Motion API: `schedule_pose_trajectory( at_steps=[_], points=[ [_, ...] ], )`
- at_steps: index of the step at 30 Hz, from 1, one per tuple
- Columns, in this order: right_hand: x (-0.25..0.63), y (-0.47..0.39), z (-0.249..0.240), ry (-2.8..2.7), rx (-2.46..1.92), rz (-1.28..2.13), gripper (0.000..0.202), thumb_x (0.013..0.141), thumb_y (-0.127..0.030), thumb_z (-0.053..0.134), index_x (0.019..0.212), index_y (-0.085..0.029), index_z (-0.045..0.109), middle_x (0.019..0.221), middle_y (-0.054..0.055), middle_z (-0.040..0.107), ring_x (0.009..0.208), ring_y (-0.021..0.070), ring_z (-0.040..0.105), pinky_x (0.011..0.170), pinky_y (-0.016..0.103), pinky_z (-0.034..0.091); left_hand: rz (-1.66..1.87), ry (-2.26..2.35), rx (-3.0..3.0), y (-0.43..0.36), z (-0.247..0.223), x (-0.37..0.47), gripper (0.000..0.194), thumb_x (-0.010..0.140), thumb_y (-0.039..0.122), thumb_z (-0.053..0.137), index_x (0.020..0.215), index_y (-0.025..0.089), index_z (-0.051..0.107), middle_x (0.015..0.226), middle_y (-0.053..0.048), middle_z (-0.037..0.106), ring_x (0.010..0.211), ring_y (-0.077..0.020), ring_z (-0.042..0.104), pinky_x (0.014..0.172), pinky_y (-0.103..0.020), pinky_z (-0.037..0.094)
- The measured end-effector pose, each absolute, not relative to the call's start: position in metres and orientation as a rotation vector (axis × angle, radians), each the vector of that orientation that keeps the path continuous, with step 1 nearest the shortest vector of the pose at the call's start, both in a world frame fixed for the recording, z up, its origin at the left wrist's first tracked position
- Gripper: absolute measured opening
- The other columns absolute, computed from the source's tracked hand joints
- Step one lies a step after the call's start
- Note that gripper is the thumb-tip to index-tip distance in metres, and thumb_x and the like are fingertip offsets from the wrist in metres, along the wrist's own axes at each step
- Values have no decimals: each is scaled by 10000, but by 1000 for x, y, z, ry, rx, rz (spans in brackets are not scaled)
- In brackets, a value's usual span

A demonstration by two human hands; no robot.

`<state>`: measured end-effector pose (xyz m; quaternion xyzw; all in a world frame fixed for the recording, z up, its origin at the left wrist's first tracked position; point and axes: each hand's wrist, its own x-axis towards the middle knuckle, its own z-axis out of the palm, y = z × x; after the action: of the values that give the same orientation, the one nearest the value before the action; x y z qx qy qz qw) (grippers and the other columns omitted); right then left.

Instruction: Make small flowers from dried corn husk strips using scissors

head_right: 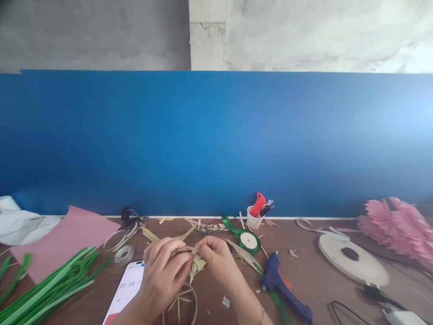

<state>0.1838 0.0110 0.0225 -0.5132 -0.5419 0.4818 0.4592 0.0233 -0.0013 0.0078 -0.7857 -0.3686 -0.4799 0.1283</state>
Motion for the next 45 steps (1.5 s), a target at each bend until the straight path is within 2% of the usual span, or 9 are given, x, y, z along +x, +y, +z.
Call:
schedule_pose_trajectory(
  at_steps=[3,5,13,24,34,39,41,43,45],
  points=[
    [185,7,27,-1542,-1168,943,252,759,-196,537,990,-215,633,1010,48,633,906,206,557,754,301,421,-1524,-1172,-2305,2,10,21,125,824,116,607,784,224,656,895,-52,635,930,-226,545,846,-374,360],
    [186,4,29,-1789,-1062,677,333,771,-98,506,1042,-245,631,1143,58,612,1050,228,533,863,340,407,-1585,-1239,-2378,6,11,19,126,836,129,595,763,214,653,896,-55,608,922,-224,535,830,-372,383],
    [186,0,31,-2024,-1012,97,164,877,-105,527,769,-200,604,749,20,654,739,180,561,680,315,374,-1593,-1172,-2474,10,18,16,130,830,98,579,789,207,637,872,-41,600,878,-210,529,771,-361,407],
    [167,-10,22,-1828,-1020,-199,144,831,-99,535,729,-193,573,670,-2,635,655,158,546,655,303,296,-1583,-980,-2094,-1,15,23,164,787,46,599,722,197,597,838,-48,625,904,-217,557,830,-380,362],
    [159,-13,20,-1644,-1023,-315,170,779,-65,557,674,-198,577,611,-29,645,564,128,557,668,316,312,-1539,-891,-1929,-3,7,22,151,736,51,683,734,187,618,769,-42,606,852,-215,554,822,-382,386],
    [187,4,20,-1533,-1192,-284,178,779,-96,523,648,-211,558,633,-8,658,626,173,605,672,329,365,-1606,-923,-1759,0,12,13,144,740,53,677,746,188,628,742,-34,568,785,-199,548,778,-369,401],
    [197,6,25,-1617,-1180,-166,136,816,-116,502,785,-209,596,779,36,681,760,201,625,697,323,429,-1563,-908,-1794,3,14,9,145,747,62,698,794,194,659,770,-37,578,812,-199,551,788,-358,403],
    [200,3,32,-1781,-1131,-159,290,832,-117,504,1098,-196,587,1074,95,653,1003,240,583,821,358,443,-1528,-890,-1883,5,14,8,164,755,68,708,851,201,689,776,-38,595,838,-203,556,801,-354,401],
    [195,-5,39,-1945,-1060,-175,436,840,-97,508,1261,-211,509,1249,109,572,1131,257,509,899,388,411,-1531,-890,-1957,5,13,8,166,775,75,692,878,206,705,785,-43,614,858,-211,560,811,-357,398]
  ],
)
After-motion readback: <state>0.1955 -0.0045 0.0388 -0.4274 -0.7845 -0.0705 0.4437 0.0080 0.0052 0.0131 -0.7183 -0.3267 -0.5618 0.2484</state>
